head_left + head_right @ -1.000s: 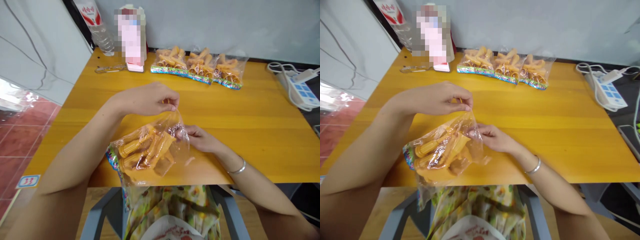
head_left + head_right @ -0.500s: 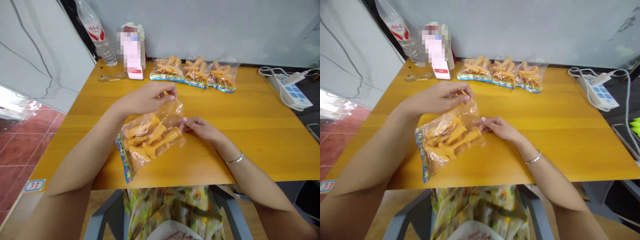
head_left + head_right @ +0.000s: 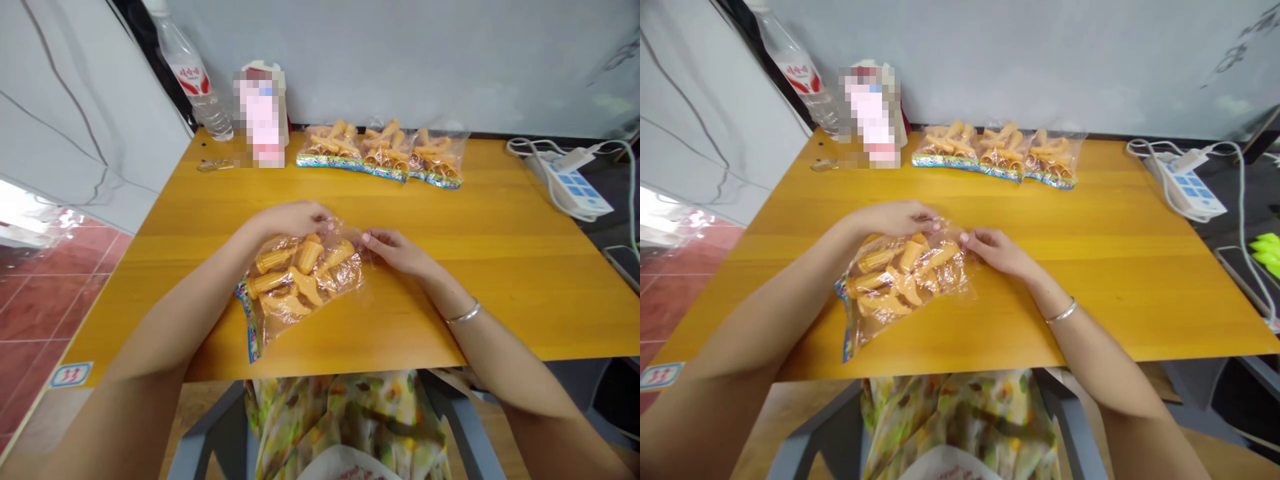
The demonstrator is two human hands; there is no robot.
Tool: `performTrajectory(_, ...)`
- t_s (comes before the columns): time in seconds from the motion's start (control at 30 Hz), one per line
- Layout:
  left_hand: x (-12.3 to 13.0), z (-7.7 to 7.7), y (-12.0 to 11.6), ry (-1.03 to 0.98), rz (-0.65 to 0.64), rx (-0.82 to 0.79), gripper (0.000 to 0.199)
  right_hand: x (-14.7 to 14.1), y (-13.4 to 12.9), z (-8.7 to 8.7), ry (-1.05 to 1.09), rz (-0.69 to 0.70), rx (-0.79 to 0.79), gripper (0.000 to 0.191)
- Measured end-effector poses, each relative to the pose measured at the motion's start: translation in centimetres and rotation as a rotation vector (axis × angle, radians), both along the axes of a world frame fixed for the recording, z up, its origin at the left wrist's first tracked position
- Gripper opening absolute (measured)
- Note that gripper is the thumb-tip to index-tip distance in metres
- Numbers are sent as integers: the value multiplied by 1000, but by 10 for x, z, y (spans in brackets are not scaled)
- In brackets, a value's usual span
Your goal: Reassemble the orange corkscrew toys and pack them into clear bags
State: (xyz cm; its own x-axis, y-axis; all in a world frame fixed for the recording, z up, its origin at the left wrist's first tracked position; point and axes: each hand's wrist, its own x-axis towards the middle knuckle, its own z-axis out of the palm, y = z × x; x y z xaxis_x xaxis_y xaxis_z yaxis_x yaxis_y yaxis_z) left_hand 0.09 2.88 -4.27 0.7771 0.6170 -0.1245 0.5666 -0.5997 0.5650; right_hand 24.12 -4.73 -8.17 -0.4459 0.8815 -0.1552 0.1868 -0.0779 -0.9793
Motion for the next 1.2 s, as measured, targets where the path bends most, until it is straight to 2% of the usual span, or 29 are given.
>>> performTrajectory(0.07,4,1,-1,-15,42,-40,35,-2,-3,3,19,47,9,45)
performTrajectory(0.13,7,6,-3,-89,116,-30,36,-4,-7,7,48,33,46,41)
performTrajectory(0.2,9,14,-6,-189,203,39,39,-6,-10,12,116,-68,148,37)
performTrajectory(0.27,10,23,-12,-302,328,175,44,-6,-10,15,212,-202,283,34)
performTrajectory(0.3,11,28,-16,-357,401,257,48,-5,-10,16,240,-251,339,38)
performTrajectory(0.37,12,33,-26,-440,531,405,57,-3,-7,16,227,-293,399,59)
performTrajectory(0.47,16,30,-41,-546,606,523,59,1,-2,17,133,-305,441,85)
performTrajectory(0.57,20,13,-51,-606,480,491,56,5,0,16,107,-356,565,83)
performTrajectory(0.63,18,-2,-56,-580,357,430,55,6,1,14,78,-383,658,58)
performTrajectory(0.7,11,-17,-61,-506,272,384,50,5,1,11,-8,-361,754,25)
performTrajectory(0.73,5,-24,-64,-450,233,363,45,4,1,9,-65,-334,808,15)
performTrajectory(0.83,-16,-44,-70,-372,165,386,30,1,3,3,-187,-214,976,8)
performTrajectory(0.93,-35,-60,-69,-447,102,528,18,3,4,-5,-261,-49,1134,9)
performTrajectory(1.0,-41,-65,-67,-459,72,612,25,12,3,-11,-350,43,1227,12)
performTrajectory(1.07,-41,-64,-64,-436,41,656,45,22,2,-15,-442,87,1290,12)
performTrajectory(1.2,-30,-56,-67,-452,-40,652,83,33,1,-13,-543,66,1341,10)
